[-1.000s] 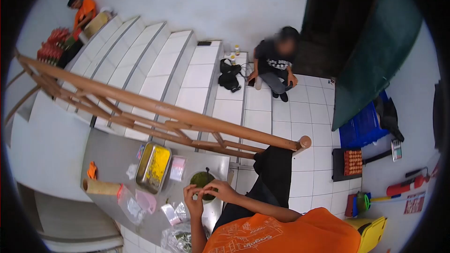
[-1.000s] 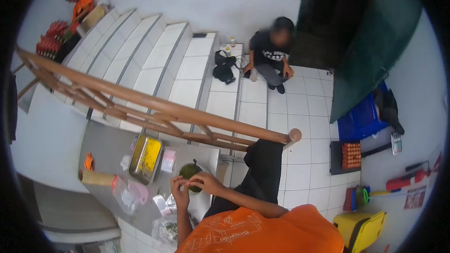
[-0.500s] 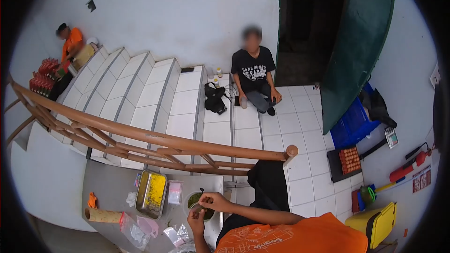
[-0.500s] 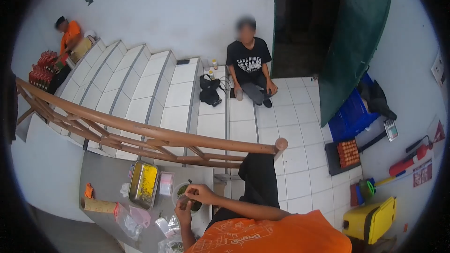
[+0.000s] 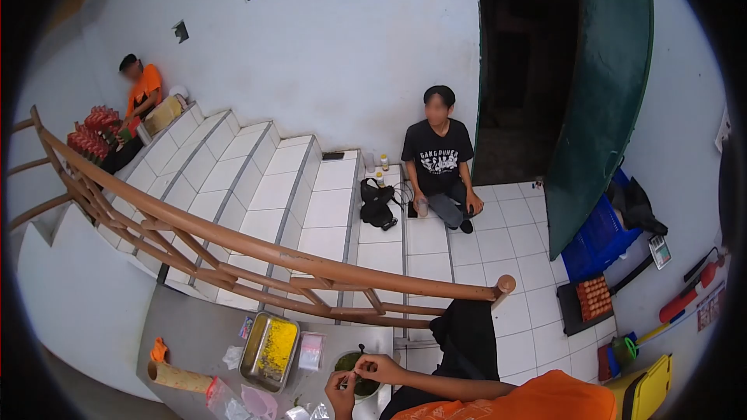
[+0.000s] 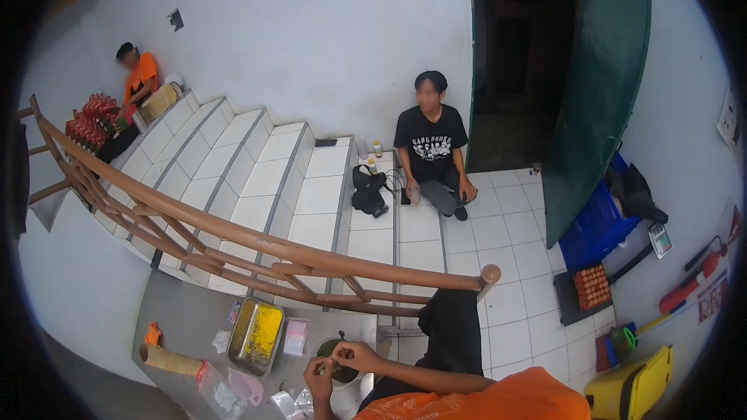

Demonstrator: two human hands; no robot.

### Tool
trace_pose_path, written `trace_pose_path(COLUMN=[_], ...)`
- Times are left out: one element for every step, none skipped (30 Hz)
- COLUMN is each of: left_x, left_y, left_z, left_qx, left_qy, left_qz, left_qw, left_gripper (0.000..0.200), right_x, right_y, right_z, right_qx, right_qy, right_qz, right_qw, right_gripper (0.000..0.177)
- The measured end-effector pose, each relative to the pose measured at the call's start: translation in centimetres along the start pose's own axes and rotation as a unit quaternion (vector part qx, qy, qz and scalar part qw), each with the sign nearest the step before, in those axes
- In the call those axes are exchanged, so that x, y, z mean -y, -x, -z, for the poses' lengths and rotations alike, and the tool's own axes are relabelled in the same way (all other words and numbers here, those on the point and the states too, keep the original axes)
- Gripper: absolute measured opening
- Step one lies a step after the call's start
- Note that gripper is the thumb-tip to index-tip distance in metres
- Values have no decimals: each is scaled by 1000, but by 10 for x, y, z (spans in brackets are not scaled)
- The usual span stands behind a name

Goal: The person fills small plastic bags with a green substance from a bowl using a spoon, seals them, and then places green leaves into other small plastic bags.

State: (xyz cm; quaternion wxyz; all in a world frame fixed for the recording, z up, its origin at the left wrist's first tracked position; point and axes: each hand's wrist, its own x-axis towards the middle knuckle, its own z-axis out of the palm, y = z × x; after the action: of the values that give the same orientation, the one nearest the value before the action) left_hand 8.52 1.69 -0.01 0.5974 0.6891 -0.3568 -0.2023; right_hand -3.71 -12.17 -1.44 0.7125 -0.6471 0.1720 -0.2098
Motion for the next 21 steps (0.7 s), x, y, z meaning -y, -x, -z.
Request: trace_pose_path(left_x=[1, 1, 3, 5, 6, 4, 2, 0, -2, -5, -8, -10, -12, -15, -20, -26, -29, -29, -26, -23, -23], left_y=[0, -1, 0, 1, 2, 0, 0, 0, -1, -1, -2, -3, -4, -5, -5, -4, -4, -3, -2, -2, -1], left_z=[-2, -4, -5, -5, -5, -7, -8, -9, -9, -9, -9, -7, -4, -3, -3, -2, 0, -1, -2, -3, -3], left_qx=[-3, -6, -4, -1, 2, 0, -2, -4, -1, 1, 3, 4, 6, 7, 10, 13, 17, 11, 6, 0, -2], left_qy=[6, 11, 7, 2, -5, 3, 10, 16, 17, 17, 17, -21, -59, -97, -120, -144, -169, -169, -169, -170, -173], left_qz=[-6, -12, 8, 29, 49, 54, 58, 63, 45, 28, 12, -13, -37, -61, -78, -95, -113, -128, -144, -159, -163], left_qw=[1000, 1000, 1000, 1000, 999, 999, 998, 998, 999, 999, 1000, 1000, 998, 993, 990, 985, 979, 977, 975, 972, 971], left_gripper=[8, 9, 9, 9, 9, 10, 10, 11, 11, 12, 13, 14, 15, 16, 16, 16, 16, 16, 15, 15, 14], right_x=[2, 4, 4, 3, 3, 2, 2, 1, 2, 3, 5, 5, 4, 4, 4, 4, 5, 8, 12, 15, 16], right_y=[1, 2, 2, 2, 2, 1, 0, 1, 2, 2, 2, 2, 2, 3, 3, 3, 4, 6, 8, 8, 8], right_z=[1, 2, 3, 5, 7, 9, 10, 11, 11, 11, 11, 10, 9, 8, 8, 7, 7, 8, 9, 8, 8], right_qx=[0, -1, -3, 2, 0, -2, -4, -5, -6, -7, -7, -6, -6, -5, -5, -4, 3, 10, 17, 18, 20], right_qy=[16, 30, 44, 48, 58, 68, 78, 78, 78, 77, 72, 66, 60, 51, 42, 33, 28, 23, 18, 17, 15], right_qz=[7, 15, 22, 16, 12, 9, 6, 9, 12, 16, 13, 10, 7, 13, 18, 23, 25, 27, 28, 33, 37], right_qw=[1000, 999, 999, 999, 998, 998, 997, 997, 997, 997, 997, 998, 998, 999, 999, 999, 999, 999, 999, 999, 999], right_gripper=[15, 14, 14, 14, 14, 14, 14, 14, 14, 14, 14, 14, 14, 15, 16, 16, 16, 16, 16, 16, 16])
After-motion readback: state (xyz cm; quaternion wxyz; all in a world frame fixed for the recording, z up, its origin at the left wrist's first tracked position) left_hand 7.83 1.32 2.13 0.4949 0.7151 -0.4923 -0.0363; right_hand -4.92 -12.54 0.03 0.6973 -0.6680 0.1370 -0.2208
